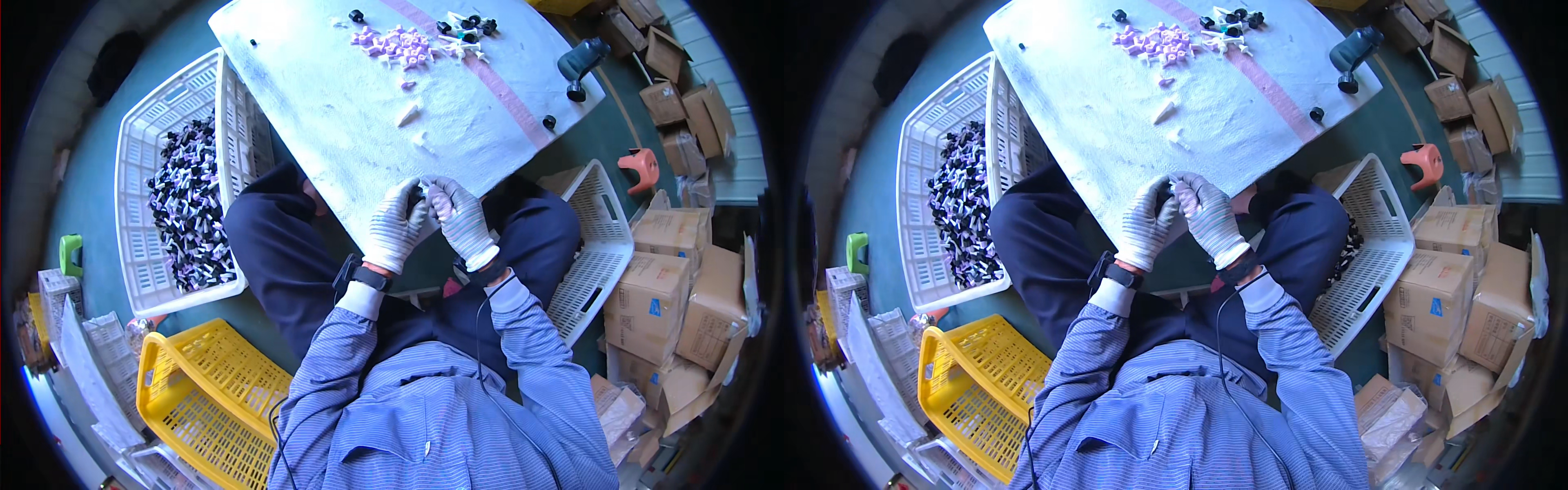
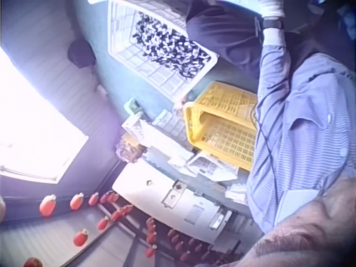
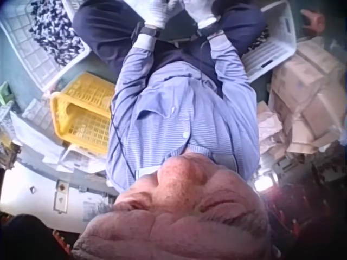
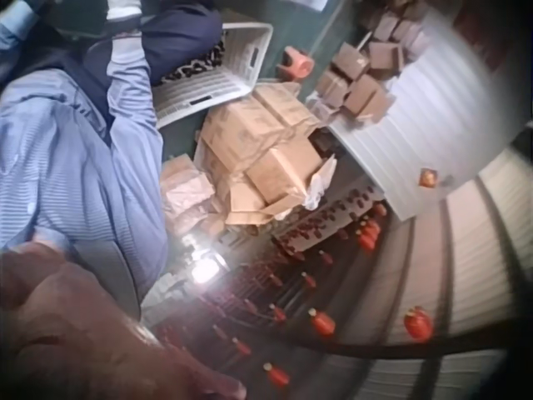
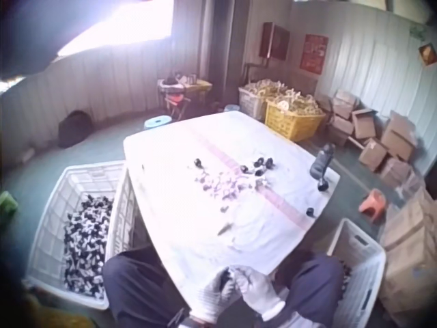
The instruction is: Assembling small plastic components by hand in a manufacturing environment.
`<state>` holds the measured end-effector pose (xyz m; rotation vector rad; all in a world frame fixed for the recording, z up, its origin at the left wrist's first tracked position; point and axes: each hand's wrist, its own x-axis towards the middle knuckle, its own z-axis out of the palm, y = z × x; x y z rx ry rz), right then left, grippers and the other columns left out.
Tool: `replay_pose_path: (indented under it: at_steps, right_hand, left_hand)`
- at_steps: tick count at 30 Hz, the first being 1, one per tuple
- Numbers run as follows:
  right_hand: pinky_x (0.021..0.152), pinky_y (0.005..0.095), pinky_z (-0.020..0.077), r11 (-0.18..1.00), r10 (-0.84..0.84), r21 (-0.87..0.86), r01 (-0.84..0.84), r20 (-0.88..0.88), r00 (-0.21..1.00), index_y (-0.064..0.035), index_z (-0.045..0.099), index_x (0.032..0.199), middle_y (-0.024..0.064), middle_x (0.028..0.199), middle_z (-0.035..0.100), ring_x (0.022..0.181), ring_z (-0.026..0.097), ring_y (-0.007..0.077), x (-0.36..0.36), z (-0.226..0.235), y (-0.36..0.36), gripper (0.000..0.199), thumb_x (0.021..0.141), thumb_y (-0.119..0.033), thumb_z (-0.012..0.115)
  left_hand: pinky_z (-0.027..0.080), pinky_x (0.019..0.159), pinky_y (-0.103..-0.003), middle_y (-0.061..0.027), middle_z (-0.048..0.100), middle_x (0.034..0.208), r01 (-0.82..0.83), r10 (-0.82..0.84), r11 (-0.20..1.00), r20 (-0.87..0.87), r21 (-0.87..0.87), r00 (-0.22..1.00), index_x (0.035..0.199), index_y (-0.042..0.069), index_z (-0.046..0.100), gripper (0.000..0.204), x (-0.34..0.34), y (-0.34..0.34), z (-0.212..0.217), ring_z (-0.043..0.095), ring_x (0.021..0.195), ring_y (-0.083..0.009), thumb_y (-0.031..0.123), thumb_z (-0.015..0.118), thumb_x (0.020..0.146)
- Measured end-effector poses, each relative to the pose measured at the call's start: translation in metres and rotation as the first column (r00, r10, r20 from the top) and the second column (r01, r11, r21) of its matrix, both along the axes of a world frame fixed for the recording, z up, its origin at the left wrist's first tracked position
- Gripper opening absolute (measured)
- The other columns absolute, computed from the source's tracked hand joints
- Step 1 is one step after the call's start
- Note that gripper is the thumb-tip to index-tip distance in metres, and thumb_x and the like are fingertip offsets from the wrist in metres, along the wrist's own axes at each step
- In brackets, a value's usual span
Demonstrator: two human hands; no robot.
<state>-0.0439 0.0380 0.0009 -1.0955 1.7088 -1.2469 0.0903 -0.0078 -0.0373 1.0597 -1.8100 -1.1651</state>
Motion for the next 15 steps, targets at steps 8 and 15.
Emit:
replay_pose_path:
  at_steps: [8,15]
  right_hand:
    - [0.076,0.0297,0.0531,0.999,0.04,0.032,-0.034,-0.205,0.978,0.0014,0.068,0.113,0.0112,0.095,0.074,0.082,0.067,0.0154,-0.001,0.011,-0.004,0.026,0.097,-0.019,0.064]
    - [0.075,0.028,0.0531,0.993,0.056,0.111,-0.045,-0.104,0.993,0.0015,0.07,0.109,0.0122,0.094,0.073,0.084,0.067,0.0147,0.004,0.032,-0.007,0.025,0.096,-0.019,0.066]
  left_hand:
    - [0.053,0.085,-0.04,-0.0174,0.066,0.109,0.005,-0.005,1.0,-0.012,0.02,1.0,0.127,0.006,0.059,0.041,0.002,-0.002,0.0,0.066,0.098,-0.0345,0.018,0.069,0.088]
    - [0.053,0.085,-0.04,-0.017,0.066,0.108,0.012,-0.011,0.998,-0.03,0.057,0.999,0.127,0.006,0.059,0.042,0.005,-0.003,-0.001,0.066,0.097,-0.0344,0.016,0.069,0.087]
